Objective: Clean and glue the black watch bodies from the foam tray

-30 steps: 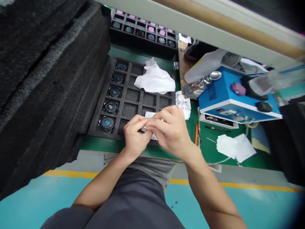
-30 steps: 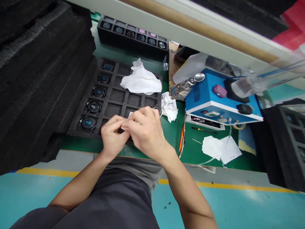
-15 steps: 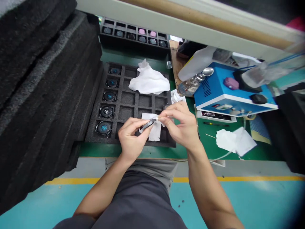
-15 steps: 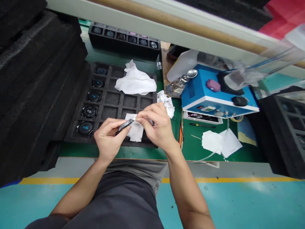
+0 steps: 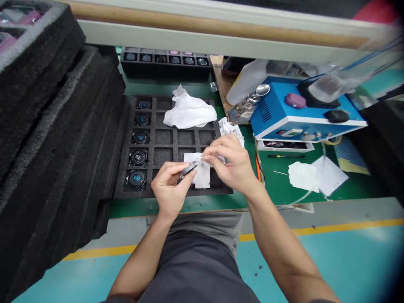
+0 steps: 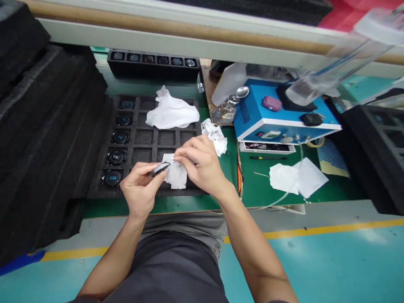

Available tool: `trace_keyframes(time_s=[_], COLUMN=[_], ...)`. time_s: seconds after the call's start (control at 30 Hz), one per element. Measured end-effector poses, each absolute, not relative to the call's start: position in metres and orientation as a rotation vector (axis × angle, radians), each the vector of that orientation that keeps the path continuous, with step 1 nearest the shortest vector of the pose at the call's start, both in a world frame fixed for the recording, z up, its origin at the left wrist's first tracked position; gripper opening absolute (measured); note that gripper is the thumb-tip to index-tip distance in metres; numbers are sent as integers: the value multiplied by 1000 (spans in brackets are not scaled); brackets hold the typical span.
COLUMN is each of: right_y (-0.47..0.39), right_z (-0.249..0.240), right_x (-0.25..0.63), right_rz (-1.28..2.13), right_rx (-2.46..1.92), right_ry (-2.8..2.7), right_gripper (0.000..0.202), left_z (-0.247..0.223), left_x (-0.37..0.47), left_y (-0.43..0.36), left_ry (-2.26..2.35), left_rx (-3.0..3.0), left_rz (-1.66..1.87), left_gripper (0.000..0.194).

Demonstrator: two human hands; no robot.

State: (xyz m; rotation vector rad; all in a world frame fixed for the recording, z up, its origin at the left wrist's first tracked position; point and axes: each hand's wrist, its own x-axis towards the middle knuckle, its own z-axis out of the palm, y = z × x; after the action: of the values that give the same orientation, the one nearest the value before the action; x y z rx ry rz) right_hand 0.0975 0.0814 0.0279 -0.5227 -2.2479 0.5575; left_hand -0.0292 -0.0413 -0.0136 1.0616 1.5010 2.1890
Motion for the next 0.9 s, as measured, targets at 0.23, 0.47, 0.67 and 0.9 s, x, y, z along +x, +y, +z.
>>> trace_keyframes(time_s=[0.23,0.47,0.67,0.9], right_y=[60,72,49,53], right_z=[39,38,42,40], right_x=[89,105,84,85], right_rz=[612,654,714,670], right_rx=[-440,-576,-410,-463], right_ry=[-2223,-2238,-2229,-2264], right_gripper=[13,11,8,12], left_z=[-15,-15,-16,-17], left_x=[-30,-30,-30,-30], left_y=[-40,-40,-39,-40], left_ry=[1488,1398,1524,1534], left_rx=[1120,1150,1196,1219], left_rz=[2190,2225,2210,2206], left_gripper=[21,26,15,18])
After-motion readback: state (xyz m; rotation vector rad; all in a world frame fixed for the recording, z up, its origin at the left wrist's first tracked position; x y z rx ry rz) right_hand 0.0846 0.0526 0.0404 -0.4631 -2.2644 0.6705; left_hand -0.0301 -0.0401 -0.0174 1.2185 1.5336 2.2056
